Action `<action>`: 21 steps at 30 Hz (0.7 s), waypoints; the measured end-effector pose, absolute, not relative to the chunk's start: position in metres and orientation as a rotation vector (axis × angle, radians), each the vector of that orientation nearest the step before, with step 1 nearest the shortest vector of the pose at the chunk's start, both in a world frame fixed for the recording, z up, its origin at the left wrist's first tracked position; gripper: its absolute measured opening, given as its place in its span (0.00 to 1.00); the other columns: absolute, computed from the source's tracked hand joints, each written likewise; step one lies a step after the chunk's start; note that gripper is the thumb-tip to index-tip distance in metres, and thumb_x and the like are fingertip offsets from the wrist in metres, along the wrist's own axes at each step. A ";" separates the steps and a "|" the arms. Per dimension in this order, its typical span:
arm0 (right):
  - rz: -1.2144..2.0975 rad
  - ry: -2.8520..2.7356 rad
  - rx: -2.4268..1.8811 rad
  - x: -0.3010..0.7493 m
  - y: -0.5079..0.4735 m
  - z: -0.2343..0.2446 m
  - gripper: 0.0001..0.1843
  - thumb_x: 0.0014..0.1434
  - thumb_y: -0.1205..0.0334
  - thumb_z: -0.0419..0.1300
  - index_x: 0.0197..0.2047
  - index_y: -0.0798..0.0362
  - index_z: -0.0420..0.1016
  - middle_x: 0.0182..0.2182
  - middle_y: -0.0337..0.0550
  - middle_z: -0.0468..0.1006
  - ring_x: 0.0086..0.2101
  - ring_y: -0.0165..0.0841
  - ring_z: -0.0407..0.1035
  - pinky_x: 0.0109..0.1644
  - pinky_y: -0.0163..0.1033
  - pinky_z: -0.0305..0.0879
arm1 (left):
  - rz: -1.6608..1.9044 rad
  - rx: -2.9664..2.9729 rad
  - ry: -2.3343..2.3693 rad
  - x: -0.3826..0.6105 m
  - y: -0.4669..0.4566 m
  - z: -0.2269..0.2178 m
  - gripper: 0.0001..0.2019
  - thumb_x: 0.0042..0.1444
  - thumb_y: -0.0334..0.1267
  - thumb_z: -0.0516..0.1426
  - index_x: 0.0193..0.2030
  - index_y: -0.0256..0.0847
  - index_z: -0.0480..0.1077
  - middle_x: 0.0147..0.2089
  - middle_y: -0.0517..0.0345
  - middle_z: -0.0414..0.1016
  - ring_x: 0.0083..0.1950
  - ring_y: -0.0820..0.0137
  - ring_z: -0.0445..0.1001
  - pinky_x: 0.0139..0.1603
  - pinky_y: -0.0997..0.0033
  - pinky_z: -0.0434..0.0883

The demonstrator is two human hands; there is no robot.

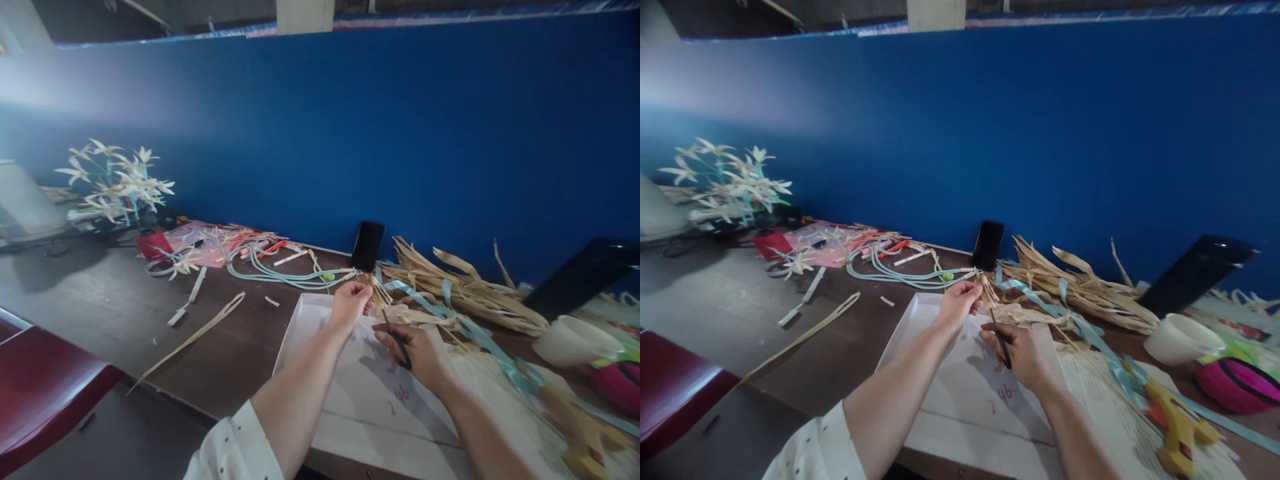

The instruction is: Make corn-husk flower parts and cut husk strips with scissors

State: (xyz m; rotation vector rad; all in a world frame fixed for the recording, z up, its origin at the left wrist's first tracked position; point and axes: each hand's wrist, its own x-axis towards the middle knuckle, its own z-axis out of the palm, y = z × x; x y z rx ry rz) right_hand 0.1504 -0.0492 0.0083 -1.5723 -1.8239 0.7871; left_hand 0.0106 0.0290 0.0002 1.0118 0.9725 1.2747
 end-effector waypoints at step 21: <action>0.716 -1.857 -1.587 0.164 -0.043 -0.007 0.23 0.55 0.46 0.57 0.47 0.52 0.77 0.17 0.37 0.71 0.21 0.34 0.65 0.24 0.37 0.59 | 1.166 1.087 1.020 0.009 0.016 0.018 0.04 0.51 0.32 0.57 0.28 0.36 0.67 0.23 0.61 0.67 0.23 0.78 0.67 0.19 0.81 0.64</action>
